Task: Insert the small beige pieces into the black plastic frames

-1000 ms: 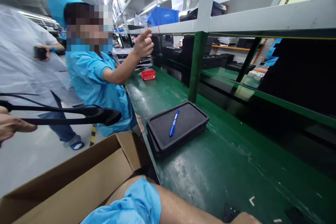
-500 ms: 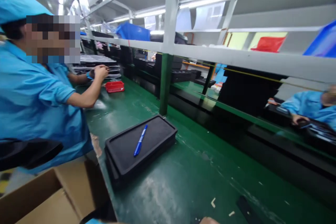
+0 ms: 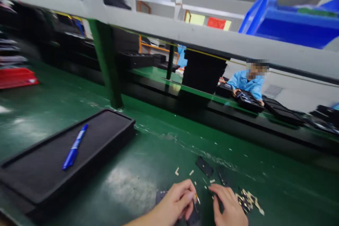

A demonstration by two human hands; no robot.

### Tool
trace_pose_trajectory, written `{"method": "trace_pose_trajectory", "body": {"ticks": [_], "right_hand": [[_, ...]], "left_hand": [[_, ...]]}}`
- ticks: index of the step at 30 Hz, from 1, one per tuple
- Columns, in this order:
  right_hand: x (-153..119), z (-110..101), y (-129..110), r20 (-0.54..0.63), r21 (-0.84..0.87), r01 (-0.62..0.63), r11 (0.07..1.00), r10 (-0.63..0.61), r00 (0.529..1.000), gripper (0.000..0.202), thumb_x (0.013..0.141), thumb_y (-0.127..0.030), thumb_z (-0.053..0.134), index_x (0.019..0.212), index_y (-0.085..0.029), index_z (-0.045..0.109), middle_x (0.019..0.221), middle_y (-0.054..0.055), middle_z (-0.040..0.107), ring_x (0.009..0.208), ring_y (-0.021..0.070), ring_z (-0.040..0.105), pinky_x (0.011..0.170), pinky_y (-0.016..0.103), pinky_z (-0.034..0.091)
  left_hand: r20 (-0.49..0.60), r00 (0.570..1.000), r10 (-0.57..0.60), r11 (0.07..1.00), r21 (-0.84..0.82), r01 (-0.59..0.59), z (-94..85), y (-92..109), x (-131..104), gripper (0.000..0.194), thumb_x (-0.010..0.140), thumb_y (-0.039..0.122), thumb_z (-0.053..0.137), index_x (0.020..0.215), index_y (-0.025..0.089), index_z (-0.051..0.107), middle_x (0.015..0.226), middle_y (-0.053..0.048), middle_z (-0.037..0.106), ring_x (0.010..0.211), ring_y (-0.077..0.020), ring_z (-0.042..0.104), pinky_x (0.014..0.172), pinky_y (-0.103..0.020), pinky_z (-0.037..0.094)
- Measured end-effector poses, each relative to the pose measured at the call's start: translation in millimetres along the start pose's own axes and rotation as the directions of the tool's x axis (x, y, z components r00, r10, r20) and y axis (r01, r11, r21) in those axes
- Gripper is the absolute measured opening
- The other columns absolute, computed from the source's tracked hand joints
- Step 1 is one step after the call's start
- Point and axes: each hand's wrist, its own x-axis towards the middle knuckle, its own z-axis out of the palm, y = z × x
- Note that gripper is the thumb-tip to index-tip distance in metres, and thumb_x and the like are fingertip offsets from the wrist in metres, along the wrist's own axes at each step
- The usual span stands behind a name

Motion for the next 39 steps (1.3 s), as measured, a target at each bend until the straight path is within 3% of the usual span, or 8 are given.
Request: {"method": "trace_pose_trajectory", "body": {"ticks": [6,13,23,28,30,33,36,39], "right_hand": [[4.3,-8.6,-36.1,0.344,0.42,-0.38,0.825,0.242,0.907,0.021,0.085,-0.03,0.052,0.073,-0.018,0.064,0.072,0.004,0.064,0.066,0.0152,0.059,0.058,0.021,0.046],[5.3,-6.9,-45.4,0.524,0.505,-0.594,0.626,0.324,0.787,0.018,0.078,-0.029,0.059,0.068,-0.015,0.06,0.065,0.001,0.059,0.058,0.0115,0.05,0.052,0.02,0.039],[1.9,-6.9,-41.3,0.555,0.612,-0.663,0.431,0.363,0.748,0.023,0.075,-0.038,0.064,0.072,-0.015,0.06,0.069,0.001,0.056,0.059,0.0109,0.048,0.052,0.02,0.038],[5.8,-11.4,-43.2,0.641,0.663,-0.706,0.248,0.298,0.707,0.025,0.074,-0.039,0.064,0.075,-0.015,0.062,0.068,0.001,0.055,0.061,0.0125,0.05,0.05,0.02,0.038],[5.4,-12.7,-44.7,0.589,0.673,-0.678,0.295,0.341,0.733,0.023,0.077,-0.038,0.062,0.078,-0.014,0.062,0.069,0.003,0.056,0.062,0.0135,0.052,0.051,0.021,0.039],[2.7,-13.4,-48.0,0.313,0.601,-0.498,0.625,0.389,0.866,0.012,0.081,-0.028,0.059,0.077,-0.016,0.06,0.074,0.004,0.058,0.063,0.0137,0.053,0.053,0.023,0.041],[1.6,-13.5,-52.8,0.071,0.412,-0.195,0.89,0.182,0.981,0.006,0.08,-0.015,0.057,0.076,-0.017,0.061,0.072,0.004,0.058,0.062,0.0141,0.051,0.055,0.025,0.042],[3.1,-13.2,-57.2,-0.018,0.296,-0.02,0.955,0.026,0.999,0.013,0.079,-0.007,0.058,0.083,-0.018,0.064,0.073,0.005,0.059,0.067,0.0156,0.053,0.058,0.028,0.045]], "left_hand": [[0.025,1.0,0.015,0.964,0.264,-0.021,1.1,19.3,-14.4,0.034,0.095,0.043,0.026,0.08,0.018,0.044,0.058,0.004,0.046,0.056,-0.0107,0.042,0.059,-0.021,0.032],[0.087,0.995,0.04,0.853,0.516,-0.079,2.9,14.5,-17.6,0.021,0.094,0.031,0.028,0.082,0.021,0.041,0.065,0.003,0.048,0.059,-0.0132,0.045,0.059,-0.023,0.031],[0.094,0.994,-0.062,0.989,0.143,0.048,0.2,32.7,-13.2,0.027,0.092,0.037,0.038,0.074,0.017,0.044,0.056,0.005,0.046,0.056,-0.0108,0.042,0.063,-0.022,0.031],[0.096,0.994,-0.06,0.994,0.094,0.051,0.3,31.3,-15.2,0.028,0.093,0.039,0.039,0.076,0.017,0.044,0.056,0.006,0.045,0.056,-0.01,0.041,0.062,-0.021,0.03],[0.07,0.997,-0.044,0.989,0.147,0.033,0.5,29.4,-15.5,0.028,0.093,0.038,0.037,0.076,0.017,0.045,0.057,0.006,0.046,0.056,-0.0104,0.042,0.062,-0.022,0.03],[0.031,0.999,-0.019,0.975,0.223,0.011,0.9,26.6,-15.1,0.026,0.094,0.035,0.034,0.078,0.018,0.045,0.057,0.006,0.045,0.056,-0.011,0.044,0.062,-0.022,0.031],[0.016,1.0,0.003,0.964,0.267,-0.007,2.0,24.3,-15.1,0.025,0.094,0.032,0.033,0.08,0.018,0.046,0.058,0.005,0.043,0.056,-0.0113,0.044,0.06,-0.022,0.033],[0.004,1.0,0.028,0.934,0.357,-0.028,3.5,21.9,-15.9,0.024,0.095,0.029,0.03,0.082,0.018,0.047,0.061,0.004,0.044,0.057,-0.0117,0.045,0.06,-0.022,0.034]]}}
